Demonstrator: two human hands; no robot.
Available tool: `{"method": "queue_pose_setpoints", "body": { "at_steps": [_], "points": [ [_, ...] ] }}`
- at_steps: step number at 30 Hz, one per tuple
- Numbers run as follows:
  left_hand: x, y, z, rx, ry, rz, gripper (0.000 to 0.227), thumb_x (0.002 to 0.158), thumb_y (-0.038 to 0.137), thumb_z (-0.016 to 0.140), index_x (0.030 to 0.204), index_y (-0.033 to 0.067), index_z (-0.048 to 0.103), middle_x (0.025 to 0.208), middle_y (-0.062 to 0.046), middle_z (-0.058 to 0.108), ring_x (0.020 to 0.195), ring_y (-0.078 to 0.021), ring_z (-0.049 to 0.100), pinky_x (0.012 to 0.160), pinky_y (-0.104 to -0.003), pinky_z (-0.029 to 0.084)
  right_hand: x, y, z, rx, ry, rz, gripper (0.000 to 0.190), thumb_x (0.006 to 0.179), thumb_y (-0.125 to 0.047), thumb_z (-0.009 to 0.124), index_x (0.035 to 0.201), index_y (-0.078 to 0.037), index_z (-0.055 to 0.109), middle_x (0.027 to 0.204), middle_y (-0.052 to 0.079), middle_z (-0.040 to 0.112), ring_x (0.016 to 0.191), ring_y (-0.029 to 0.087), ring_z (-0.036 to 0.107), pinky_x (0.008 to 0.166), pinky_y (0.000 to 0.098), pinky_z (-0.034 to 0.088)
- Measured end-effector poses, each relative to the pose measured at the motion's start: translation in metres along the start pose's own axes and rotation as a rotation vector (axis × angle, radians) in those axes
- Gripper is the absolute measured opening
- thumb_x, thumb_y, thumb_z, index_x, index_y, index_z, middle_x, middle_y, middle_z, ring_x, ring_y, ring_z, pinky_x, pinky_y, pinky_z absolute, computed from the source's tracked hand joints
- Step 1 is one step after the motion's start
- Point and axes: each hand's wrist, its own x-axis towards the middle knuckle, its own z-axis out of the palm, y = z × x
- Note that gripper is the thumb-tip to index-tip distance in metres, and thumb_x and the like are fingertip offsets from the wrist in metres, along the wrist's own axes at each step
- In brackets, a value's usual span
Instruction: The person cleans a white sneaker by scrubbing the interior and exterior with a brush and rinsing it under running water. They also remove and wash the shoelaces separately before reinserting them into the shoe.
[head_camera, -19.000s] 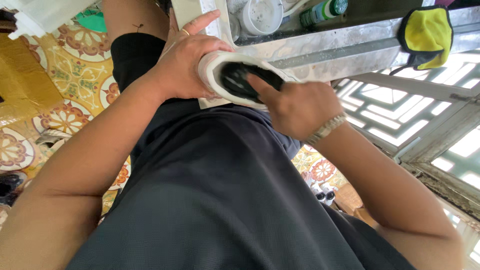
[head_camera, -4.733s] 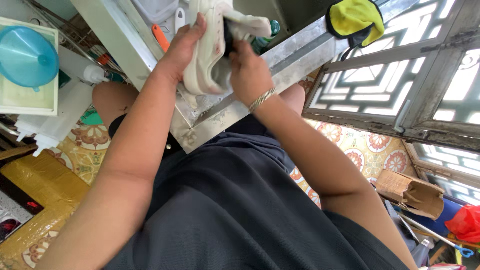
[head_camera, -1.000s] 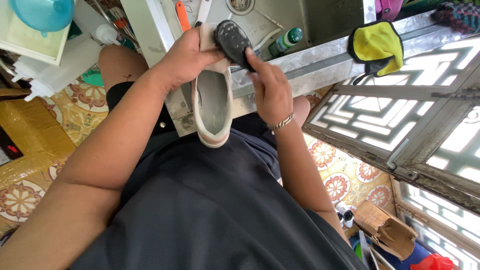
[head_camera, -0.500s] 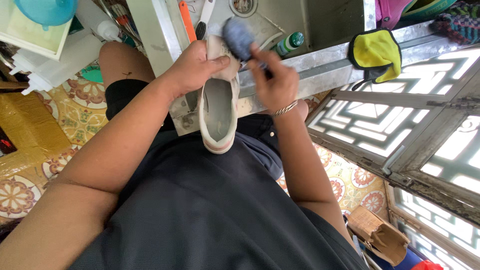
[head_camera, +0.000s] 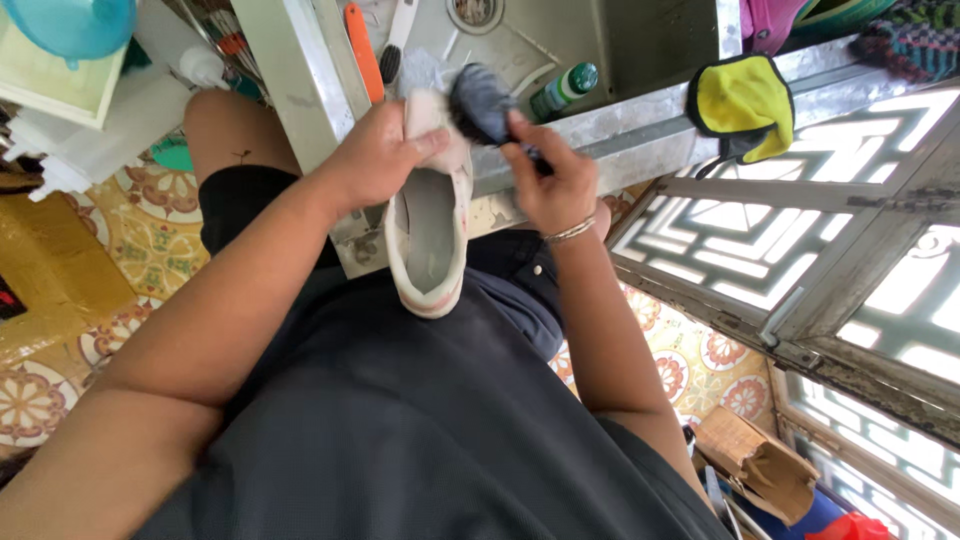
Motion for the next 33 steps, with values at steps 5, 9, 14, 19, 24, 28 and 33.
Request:
{"method": "queue_pose_setpoints", "body": {
  "at_steps": [5, 9, 14, 19, 24, 28, 33],
  "points": [
    [-0.004, -0.002, 0.006, 0.144, 0.065, 0.125, 0.027, 0.095, 0.01, 0.066, 0.118, -0.0029, 0.068, 0.111, -0.012, 0.076, 0.101, -0.0177, 0.071, 0.09, -0.033, 0.056, -0.019, -0.022, 0.007, 0.022, -0.12, 0.073, 0.025, 0.09, -0.014, 0.083, 0.114, -0.011, 0.075, 0.089, 0.011, 0.077, 0.063, 0.021, 0.073, 0.06, 0.0319, 0.055],
    [-0.003, 0.008, 0.001, -0.217, 0.116, 0.024, 0.026, 0.104, 0.014, 0.059, 0.124, -0.0026, 0.065, 0.111, -0.01, 0.076, 0.1, -0.016, 0.076, 0.092, -0.033, 0.063, 0.016, 0.012, -0.012, -0.325, -0.05, 0.14, 0.026, 0.097, -0.024, 0.077, 0.123, -0.02, 0.076, 0.089, 0.01, 0.078, 0.071, 0.027, 0.074, 0.062, 0.037, 0.057],
    [0.007, 0.015, -0.026, -0.452, 0.282, 0.134, 0.026, 0.108, 0.013, 0.065, 0.123, -0.0081, 0.066, 0.104, -0.016, 0.074, 0.085, -0.0224, 0.076, 0.079, -0.039, 0.067, 0.051, 0.046, -0.008, -0.545, -0.18, 0.163, 0.027, 0.095, -0.029, 0.074, 0.122, -0.026, 0.078, 0.09, 0.012, 0.077, 0.077, 0.033, 0.072, 0.069, 0.0437, 0.057],
    [0.044, -0.003, -0.067, -0.587, 0.358, 0.281, 0.018, 0.11, 0.015, 0.068, 0.109, -0.0027, 0.063, 0.094, -0.013, 0.069, 0.073, -0.0216, 0.069, 0.066, -0.036, 0.059, 0.082, 0.085, 0.055, -0.796, -0.776, 0.356, 0.031, 0.091, -0.022, 0.067, 0.12, -0.027, 0.076, 0.109, 0.011, 0.074, 0.1, 0.032, 0.071, 0.083, 0.0453, 0.056],
    [0.088, -0.027, -0.082, -0.616, 0.482, 0.184, 0.029, 0.109, 0.03, 0.066, 0.097, 0.0038, 0.067, 0.064, -0.003, 0.05, 0.051, -0.0122, 0.046, 0.05, -0.029, 0.038, 0.082, 0.134, 0.101, -0.667, -1.02, 0.254, 0.031, 0.084, -0.017, 0.068, 0.113, -0.021, 0.078, 0.12, 0.009, 0.072, 0.112, 0.03, 0.067, 0.094, 0.0432, 0.054],
    [0.12, -0.039, -0.085, -0.577, 0.583, 0.183, 0.039, 0.107, 0.042, 0.063, 0.089, 0.0073, 0.063, 0.071, -0.003, 0.058, 0.055, -0.0138, 0.054, 0.051, -0.03, 0.042, 0.104, 0.155, 0.084, -0.468, -0.992, 0.328, 0.028, 0.082, -0.02, 0.074, 0.109, -0.016, 0.078, 0.112, 0.01, 0.074, 0.105, 0.031, 0.068, 0.092, 0.0426, 0.053],
    [0.144, -0.048, -0.08, -0.473, 0.765, -0.25, 0.045, 0.098, 0.053, 0.062, 0.085, 0.0102, 0.068, 0.068, -0.001, 0.061, 0.052, -0.0112, 0.057, 0.044, -0.029, 0.043, 0.183, 0.169, 0.06, -0.241, -0.21, 0.279, 0.023, 0.09, -0.014, 0.073, 0.112, -0.009, 0.075, 0.091, 0.012, 0.076, 0.082, 0.028, 0.076, 0.075, 0.0377, 0.059]
  ]
}}
